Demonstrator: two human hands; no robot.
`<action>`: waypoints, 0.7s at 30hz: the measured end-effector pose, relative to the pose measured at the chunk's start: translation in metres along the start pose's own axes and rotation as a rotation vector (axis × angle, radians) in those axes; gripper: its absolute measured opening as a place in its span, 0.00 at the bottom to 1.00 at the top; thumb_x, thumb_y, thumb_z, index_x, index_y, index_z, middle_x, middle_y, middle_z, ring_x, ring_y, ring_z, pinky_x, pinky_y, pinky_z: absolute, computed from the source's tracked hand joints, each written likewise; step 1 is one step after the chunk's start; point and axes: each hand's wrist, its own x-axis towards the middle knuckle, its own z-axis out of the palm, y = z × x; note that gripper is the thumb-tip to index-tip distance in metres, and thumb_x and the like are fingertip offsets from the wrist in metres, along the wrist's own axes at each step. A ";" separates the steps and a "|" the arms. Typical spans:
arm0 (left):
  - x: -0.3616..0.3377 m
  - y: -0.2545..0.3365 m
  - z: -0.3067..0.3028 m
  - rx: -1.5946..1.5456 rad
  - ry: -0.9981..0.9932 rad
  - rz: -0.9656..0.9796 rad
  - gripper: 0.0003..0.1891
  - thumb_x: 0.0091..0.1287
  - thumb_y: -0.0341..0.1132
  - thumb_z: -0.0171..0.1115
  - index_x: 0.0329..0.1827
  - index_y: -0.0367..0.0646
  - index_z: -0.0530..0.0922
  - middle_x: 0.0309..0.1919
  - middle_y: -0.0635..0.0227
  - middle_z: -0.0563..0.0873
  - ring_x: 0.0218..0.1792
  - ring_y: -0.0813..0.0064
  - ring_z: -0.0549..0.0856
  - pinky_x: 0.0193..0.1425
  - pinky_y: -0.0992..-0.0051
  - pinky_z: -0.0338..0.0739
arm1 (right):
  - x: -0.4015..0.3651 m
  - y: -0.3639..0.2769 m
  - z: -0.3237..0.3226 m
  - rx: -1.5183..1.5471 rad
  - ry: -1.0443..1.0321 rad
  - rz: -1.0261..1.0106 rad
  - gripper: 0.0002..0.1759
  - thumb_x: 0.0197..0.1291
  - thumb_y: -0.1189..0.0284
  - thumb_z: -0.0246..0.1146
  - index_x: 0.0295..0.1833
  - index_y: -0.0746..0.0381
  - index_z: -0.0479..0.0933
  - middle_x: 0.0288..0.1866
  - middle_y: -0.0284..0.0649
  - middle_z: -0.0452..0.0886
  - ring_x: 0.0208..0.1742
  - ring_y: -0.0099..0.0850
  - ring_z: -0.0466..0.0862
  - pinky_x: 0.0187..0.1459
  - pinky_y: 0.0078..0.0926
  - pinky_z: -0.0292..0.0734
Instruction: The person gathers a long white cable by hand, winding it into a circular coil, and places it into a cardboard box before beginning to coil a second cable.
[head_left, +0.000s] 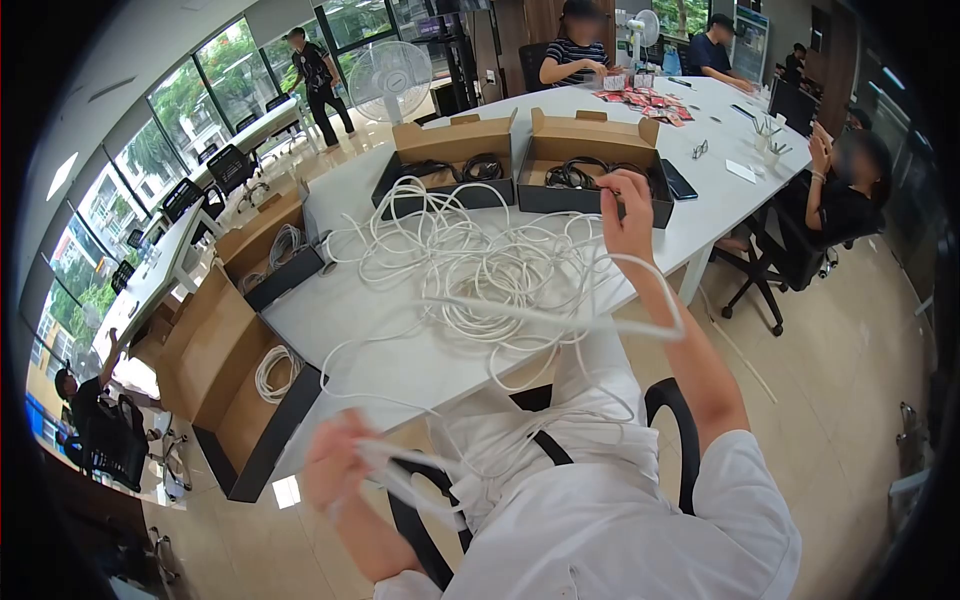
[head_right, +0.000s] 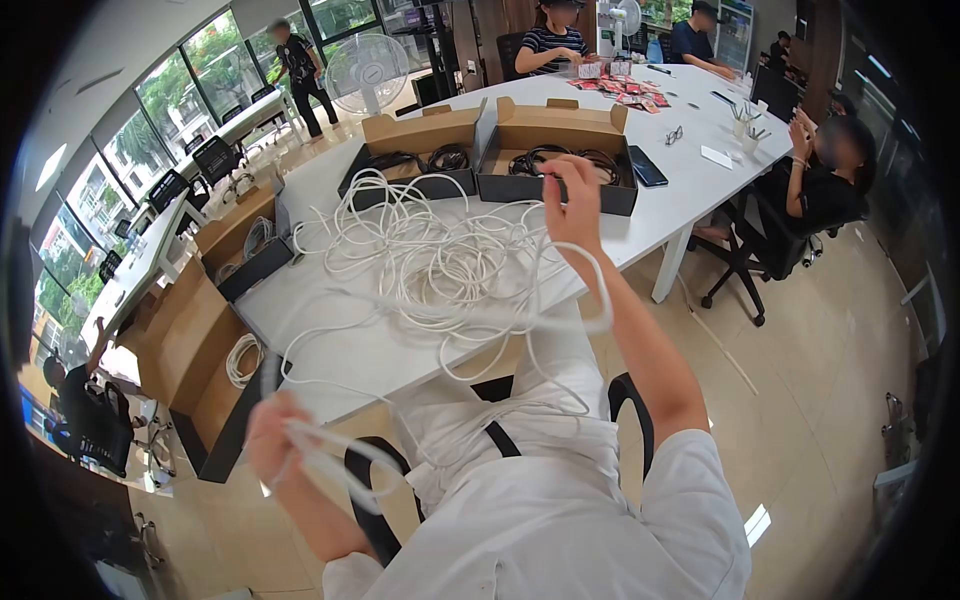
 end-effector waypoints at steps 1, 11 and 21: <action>0.012 -0.003 0.016 -0.091 -0.127 -0.186 0.11 0.70 0.38 0.54 0.40 0.36 0.73 0.24 0.71 0.74 0.22 0.85 0.69 0.24 0.82 0.63 | 0.007 -0.014 -0.003 0.287 -0.184 0.173 0.09 0.65 0.72 0.55 0.47 0.63 0.77 0.47 0.42 0.76 0.47 0.34 0.77 0.49 0.28 0.72; 0.077 -0.025 0.091 0.531 -0.302 -0.197 0.11 0.73 0.34 0.49 0.37 0.36 0.74 0.22 0.74 0.72 0.27 0.84 0.69 0.34 0.80 0.67 | 0.019 -0.079 -0.068 0.977 -1.173 0.138 0.39 0.68 0.45 0.44 0.70 0.68 0.59 0.67 0.48 0.67 0.67 0.38 0.68 0.66 0.37 0.60; 0.093 -0.031 0.113 0.502 0.034 -0.095 0.17 0.74 0.42 0.48 0.38 0.35 0.73 0.22 0.77 0.66 0.26 0.84 0.63 0.31 0.81 0.63 | -0.021 -0.104 -0.067 0.523 -1.213 0.314 0.17 0.68 0.65 0.52 0.43 0.68 0.77 0.36 0.44 0.82 0.38 0.33 0.82 0.40 0.27 0.74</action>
